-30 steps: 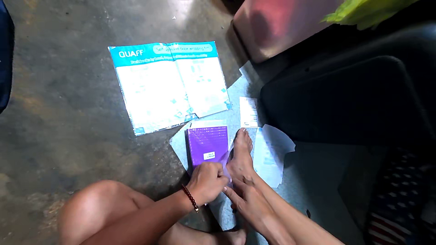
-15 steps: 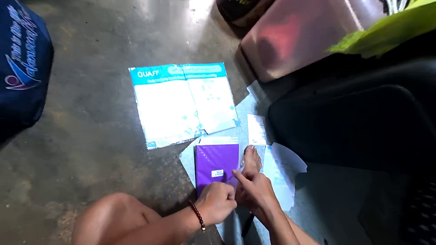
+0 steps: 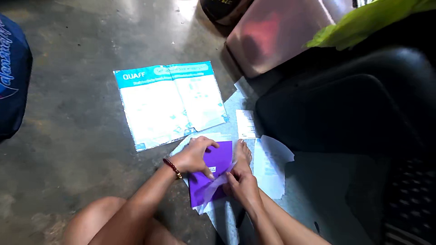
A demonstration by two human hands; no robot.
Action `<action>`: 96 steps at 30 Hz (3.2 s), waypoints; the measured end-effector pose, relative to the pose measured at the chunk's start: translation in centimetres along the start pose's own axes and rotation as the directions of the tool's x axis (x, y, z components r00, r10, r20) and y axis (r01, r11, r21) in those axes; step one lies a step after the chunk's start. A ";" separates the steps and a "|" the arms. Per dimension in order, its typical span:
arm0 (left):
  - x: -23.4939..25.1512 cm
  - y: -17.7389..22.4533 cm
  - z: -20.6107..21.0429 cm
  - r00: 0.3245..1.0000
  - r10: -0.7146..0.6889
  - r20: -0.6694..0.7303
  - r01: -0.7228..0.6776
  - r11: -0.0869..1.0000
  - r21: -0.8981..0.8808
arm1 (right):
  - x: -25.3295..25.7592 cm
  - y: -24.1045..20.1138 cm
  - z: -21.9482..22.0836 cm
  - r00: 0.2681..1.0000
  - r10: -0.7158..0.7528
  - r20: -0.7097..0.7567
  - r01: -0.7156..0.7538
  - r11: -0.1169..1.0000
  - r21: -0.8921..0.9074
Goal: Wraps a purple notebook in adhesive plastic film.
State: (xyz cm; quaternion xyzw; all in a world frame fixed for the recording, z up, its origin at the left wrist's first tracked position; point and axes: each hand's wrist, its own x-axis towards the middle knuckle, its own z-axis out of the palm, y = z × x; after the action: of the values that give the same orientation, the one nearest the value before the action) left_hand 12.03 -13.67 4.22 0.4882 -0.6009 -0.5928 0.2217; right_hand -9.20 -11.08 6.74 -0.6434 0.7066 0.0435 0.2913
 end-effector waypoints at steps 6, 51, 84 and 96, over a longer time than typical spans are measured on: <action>3.7 2.2 1.4 0.993 0.039 0.107 -0.082 0.897 0.435 | -0.2 0.2 1.0 0.998 -0.050 -0.045 0.052 0.997 0.053; 4.0 -2.5 4.6 0.983 0.051 -0.176 0.033 0.894 0.447 | 0.5 -0.1 -0.8 0.998 0.059 -0.006 -0.055 0.957 0.284; 3.2 -3.2 4.0 0.976 0.058 -0.211 0.074 0.819 0.569 | -0.4 -1.3 -1.6 0.988 0.091 0.128 -0.106 0.988 0.110; 3.3 -3.1 3.9 0.981 0.006 -0.194 0.101 0.838 0.536 | -0.4 -1.9 -2.1 0.988 0.082 0.132 -0.101 0.983 0.150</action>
State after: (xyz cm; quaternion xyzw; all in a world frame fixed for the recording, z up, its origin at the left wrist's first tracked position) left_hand 8.36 -14.00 -0.45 0.5994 -0.7083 -0.3546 0.1151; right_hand -8.17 -12.01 9.29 -0.5813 0.7170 0.0417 0.3825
